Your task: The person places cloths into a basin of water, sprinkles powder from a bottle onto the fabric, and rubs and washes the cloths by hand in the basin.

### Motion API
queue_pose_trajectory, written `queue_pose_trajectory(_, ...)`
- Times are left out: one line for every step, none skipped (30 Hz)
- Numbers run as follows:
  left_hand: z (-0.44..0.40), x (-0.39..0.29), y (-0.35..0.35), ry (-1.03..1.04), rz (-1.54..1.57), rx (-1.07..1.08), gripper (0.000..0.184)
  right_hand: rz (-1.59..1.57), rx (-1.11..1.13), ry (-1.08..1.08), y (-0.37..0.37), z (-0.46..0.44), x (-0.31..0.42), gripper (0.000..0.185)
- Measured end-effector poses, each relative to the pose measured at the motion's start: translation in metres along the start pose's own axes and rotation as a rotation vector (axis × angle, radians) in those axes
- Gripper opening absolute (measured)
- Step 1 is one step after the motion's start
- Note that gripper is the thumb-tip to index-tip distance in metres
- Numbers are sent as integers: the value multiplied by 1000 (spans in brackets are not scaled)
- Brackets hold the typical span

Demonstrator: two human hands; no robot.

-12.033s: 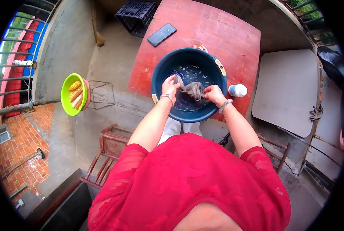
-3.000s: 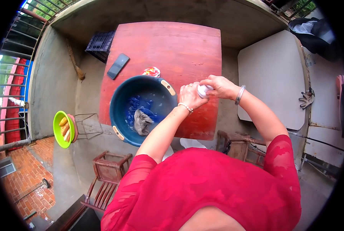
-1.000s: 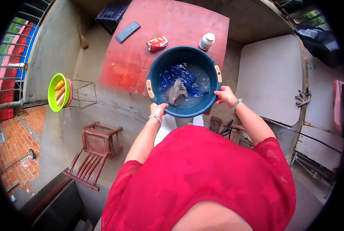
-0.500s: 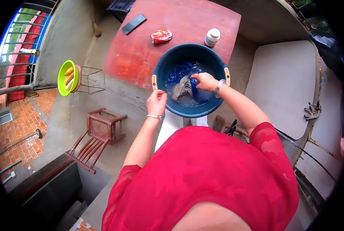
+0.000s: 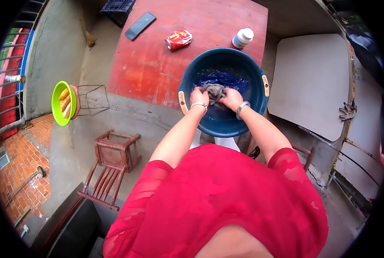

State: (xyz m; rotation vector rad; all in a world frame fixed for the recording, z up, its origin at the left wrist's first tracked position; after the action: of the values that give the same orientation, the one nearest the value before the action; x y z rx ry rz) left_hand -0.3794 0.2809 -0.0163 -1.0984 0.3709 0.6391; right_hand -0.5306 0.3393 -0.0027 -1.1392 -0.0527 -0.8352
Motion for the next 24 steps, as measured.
queue_pose_trajectory(0,-1,-2,-48,16,58,30,4,120,-25,4,5,5,40)
queue_pose_trajectory(-3,5,3,-38,17,31,31,-15,252,2,4,6,6,41)
queue_pose_trajectory(-4,6,5,-74,111,45,30,-204,91,102,10,2,-7,37)
queue_pose_trajectory(-7,6,5,-109,205,59,29,-391,-74,200,22,-3,-29,33)
queue_pose_trajectory(-8,7,6,-145,297,75,30,-577,-242,299,28,-5,-44,29)
queue_pose_trajectory(-4,2,1,-207,486,81,33,-856,-191,419,3,0,-36,29)
queue_pose_trajectory(-7,8,7,-317,657,151,27,-1051,-167,450,-5,-1,-44,33)
queue_pose_trajectory(-6,11,13,-320,771,184,25,-1127,-189,461,-8,-2,-45,36)
queue_pose_trajectory(-3,8,13,-322,889,215,24,-1202,-209,467,-12,-2,-43,38)
queue_pose_trajectory(-2,3,17,-423,1005,231,24,-1182,-240,358,-16,-5,-36,41)
queue_pose_trajectory(-1,-2,21,-524,1121,244,24,-1162,-267,248,-16,-8,-26,43)
queue_pose_trajectory(2,-4,23,-628,1229,255,24,-1122,-183,201,-34,0,-2,48)
queue_pose_trajectory(4,-6,23,-637,1234,268,30,-1043,-145,142,-43,4,13,47)
queue_pose_trajectory(3,-3,28,-688,1244,268,29,-1031,-24,102,-49,10,27,42)
queue_pose_trajectory(1,0,34,-740,1258,269,29,-1011,94,61,-52,17,39,37)
queue_pose_trajectory(4,-8,27,-838,1320,353,29,-817,-19,-180,-53,25,53,32)
queue_pose_trajectory(-2,1,41,-882,1406,479,28,-609,-129,-415,-51,35,69,28)
queue_pose_trajectory(8,5,60,-488,1773,475,29,-523,-212,-468,-45,46,78,27)
queue_pose_trajectory(5,1,50,-581,1621,514,33,-438,-291,-519,-38,57,85,28)
queue_pose_trajectory(3,-2,40,-669,1475,562,37,-384,-308,-494,-35,65,90,28)
queue_pose_trajectory(19,-21,33,-572,1860,709,39,-332,-325,-468,-35,69,93,28)
queue_pose_trajectory(44,-35,31,-441,2238,856,41,-281,-343,-477,-37,68,94,24)
queue_pose_trajectory(29,-22,36,-504,1928,870,42,-276,-424,-511,-33,64,91,25)
queue_pose_trajectory(14,-9,40,-552,1630,917,44,-269,-505,-542,-22,54,83,28)
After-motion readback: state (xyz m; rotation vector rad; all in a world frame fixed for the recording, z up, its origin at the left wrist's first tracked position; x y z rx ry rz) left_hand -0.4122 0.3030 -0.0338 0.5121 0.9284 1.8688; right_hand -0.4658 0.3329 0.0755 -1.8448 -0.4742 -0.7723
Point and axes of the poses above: each hand's wrist, its own z-axis away from the middle knuckle, its own y-axis out of the palm, x = y × z, the point moved 2 cm from there along -z, towards the middle knuckle, and after that the axes turned 10 degrees about -x, right-handed, at the moved point
